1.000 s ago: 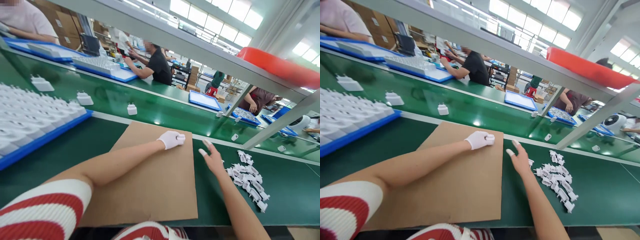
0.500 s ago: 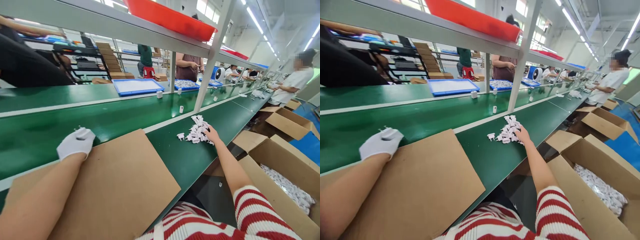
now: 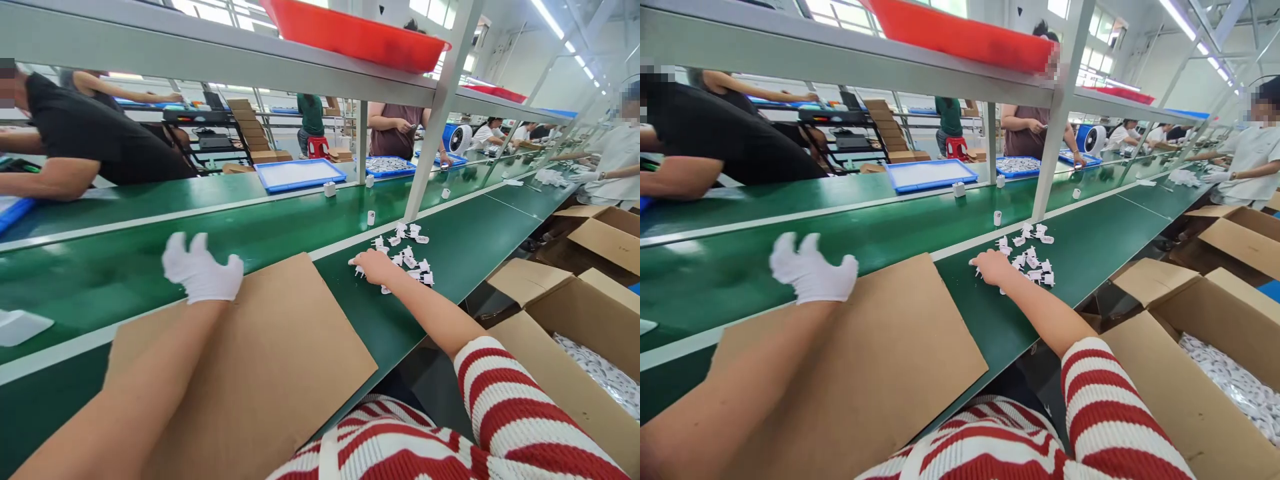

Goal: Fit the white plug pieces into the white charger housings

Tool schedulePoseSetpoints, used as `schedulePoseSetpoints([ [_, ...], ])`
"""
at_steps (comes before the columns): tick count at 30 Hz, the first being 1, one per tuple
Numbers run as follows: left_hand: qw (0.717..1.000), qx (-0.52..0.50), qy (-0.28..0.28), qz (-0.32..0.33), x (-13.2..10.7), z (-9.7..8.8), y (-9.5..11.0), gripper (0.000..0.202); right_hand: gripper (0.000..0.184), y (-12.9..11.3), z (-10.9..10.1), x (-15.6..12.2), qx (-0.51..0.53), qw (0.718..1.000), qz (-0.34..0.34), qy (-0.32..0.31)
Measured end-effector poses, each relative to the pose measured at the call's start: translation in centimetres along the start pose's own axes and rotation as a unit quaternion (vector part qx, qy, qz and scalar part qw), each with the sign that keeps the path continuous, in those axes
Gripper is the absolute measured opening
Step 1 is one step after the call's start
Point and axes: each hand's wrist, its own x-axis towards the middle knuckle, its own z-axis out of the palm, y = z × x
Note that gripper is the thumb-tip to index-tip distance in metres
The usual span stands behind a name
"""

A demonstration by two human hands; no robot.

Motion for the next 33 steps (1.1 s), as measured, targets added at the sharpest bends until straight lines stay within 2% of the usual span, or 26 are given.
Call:
schedulePoseSetpoints([
  [1,1.000,0.012,0.008,0.011,0.0,0.3,0.4,0.078,0.050,-0.9,-0.2,0.6,-0.016,1.000,0.012,-0.009],
  [3,0.997,0.052,-0.028,0.047,-0.2,1.3,0.9,0.066,0.041,-2.2,-0.6,1.6,-0.026,0.999,0.024,-0.004],
  [7,0.969,0.128,-0.179,0.114,-1.2,3.8,1.3,0.080,0.033,-4.8,-0.5,2.3,0.048,0.998,-0.025,0.044],
  [10,0.950,0.128,-0.253,0.129,-2.0,5.0,1.8,0.080,0.020,-7.5,1.7,2.0,0.204,0.973,-0.102,0.037],
  [12,0.948,0.108,-0.270,0.130,-2.2,5.5,2.5,0.080,0.019,-9.3,4.0,1.5,0.336,0.933,-0.132,-0.010],
  [13,0.948,0.097,-0.273,0.132,-2.2,5.8,2.9,0.080,0.020,-10.1,5.1,1.2,0.408,0.903,-0.127,-0.046],
  [15,0.949,0.080,-0.275,0.132,-1.8,6.2,3.6,0.080,0.032,-11.2,6.8,0.7,0.527,0.835,-0.099,-0.124],
  [17,0.955,0.068,-0.261,0.126,-1.1,6.6,4.4,0.077,0.049,-11.8,7.8,0.4,0.588,0.788,-0.069,-0.167],
  [21,0.975,0.072,-0.182,0.107,2.0,7.2,6.2,0.057,0.061,-12.3,8.3,0.7,0.629,0.760,-0.043,-0.160],
  [23,0.977,0.079,-0.163,0.116,4.4,7.9,7.8,0.057,0.063,-12.3,8.4,0.9,0.640,0.751,-0.035,-0.156],
  [25,0.972,0.076,-0.169,0.144,7.0,9.1,9.9,0.068,0.064,-12.3,8.5,1.1,0.646,0.745,-0.028,-0.162],
  [29,0.940,0.121,-0.204,0.247,11.4,12.4,15.0,0.121,0.062,-12.0,9.0,1.0,0.649,0.737,-0.034,-0.186],
  [30,0.929,0.138,-0.211,0.271,12.2,13.3,16.1,0.128,0.060,-11.9,9.1,1.0,0.643,0.741,-0.042,-0.188],
  [33,0.908,0.135,-0.253,0.306,13.7,15.5,18.3,0.124,0.054,-11.6,9.4,1.0,0.616,0.764,-0.063,-0.182],
])
